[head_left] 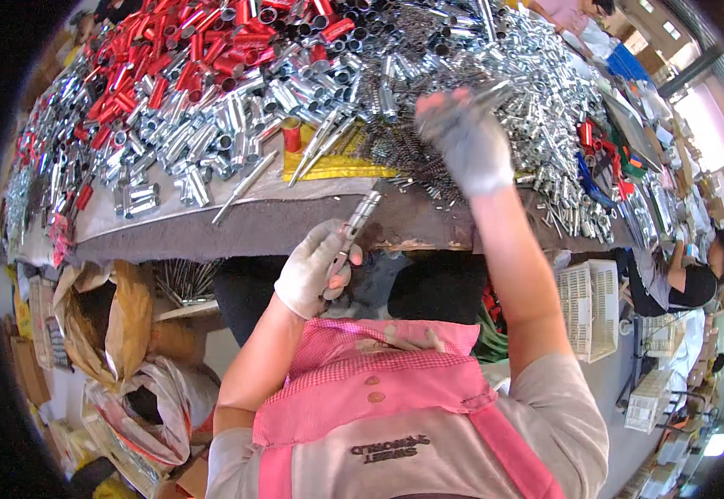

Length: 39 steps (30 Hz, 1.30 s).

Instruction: Assembling hand tool components by inserting springs and metal pins into a red tool body at a factory workbench.

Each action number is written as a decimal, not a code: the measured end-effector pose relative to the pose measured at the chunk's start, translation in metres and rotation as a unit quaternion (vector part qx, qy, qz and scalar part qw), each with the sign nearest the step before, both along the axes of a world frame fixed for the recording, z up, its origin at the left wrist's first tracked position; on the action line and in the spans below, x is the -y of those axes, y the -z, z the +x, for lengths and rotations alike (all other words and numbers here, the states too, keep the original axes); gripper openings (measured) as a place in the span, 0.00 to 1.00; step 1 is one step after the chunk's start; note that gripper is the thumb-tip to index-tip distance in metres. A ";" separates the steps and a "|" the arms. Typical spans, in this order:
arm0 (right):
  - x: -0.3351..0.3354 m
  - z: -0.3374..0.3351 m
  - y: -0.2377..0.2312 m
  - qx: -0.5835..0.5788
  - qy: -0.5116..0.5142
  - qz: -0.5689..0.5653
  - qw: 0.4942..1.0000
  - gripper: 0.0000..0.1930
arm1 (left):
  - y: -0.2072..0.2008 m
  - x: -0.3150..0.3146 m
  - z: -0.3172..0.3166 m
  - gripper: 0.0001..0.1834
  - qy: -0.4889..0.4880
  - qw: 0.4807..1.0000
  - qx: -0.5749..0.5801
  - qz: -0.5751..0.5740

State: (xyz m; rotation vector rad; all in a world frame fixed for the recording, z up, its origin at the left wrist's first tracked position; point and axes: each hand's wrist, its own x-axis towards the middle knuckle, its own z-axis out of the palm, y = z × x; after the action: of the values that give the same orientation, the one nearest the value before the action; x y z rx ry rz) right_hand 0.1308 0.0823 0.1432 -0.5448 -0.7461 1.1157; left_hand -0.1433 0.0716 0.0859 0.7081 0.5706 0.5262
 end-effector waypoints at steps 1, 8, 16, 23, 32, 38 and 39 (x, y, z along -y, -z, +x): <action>0.014 -0.028 0.008 0.019 0.018 -0.044 0.999 0.10 | -0.003 -0.002 0.000 0.13 0.024 0.999 -0.011 0.018; 0.067 -0.121 0.049 -0.012 -0.091 -0.224 0.970 0.13 | -0.007 -0.001 -0.006 0.19 0.044 0.990 -0.069 0.116; 0.003 -0.030 -0.028 0.235 0.112 -0.194 0.946 0.16 | 0.015 -0.010 -0.016 0.16 0.019 0.997 0.069 -0.037; 0.020 -0.072 -0.005 0.559 -0.169 -0.199 0.787 0.20 | 0.002 -0.005 -0.026 0.14 0.110 0.991 -0.026 0.075; 0.052 -0.100 0.032 0.396 -0.144 -0.308 0.853 0.21 | 0.002 0.002 -0.019 0.25 0.124 0.991 -0.014 -0.041; 0.063 -0.101 0.032 0.430 -0.153 -0.272 0.847 0.21 | 0.030 0.009 -0.025 0.23 0.160 0.986 0.040 -0.029; 0.064 -0.096 0.042 0.436 -0.131 -0.244 0.856 0.19 | 0.034 0.009 -0.029 0.23 0.149 0.988 0.035 -0.025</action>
State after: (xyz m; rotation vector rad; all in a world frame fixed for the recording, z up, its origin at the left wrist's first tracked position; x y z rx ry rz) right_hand 0.0350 0.0185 0.1017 -1.4763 -1.3541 1.3117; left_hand -0.1722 0.0622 0.0522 0.7102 0.4007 0.2572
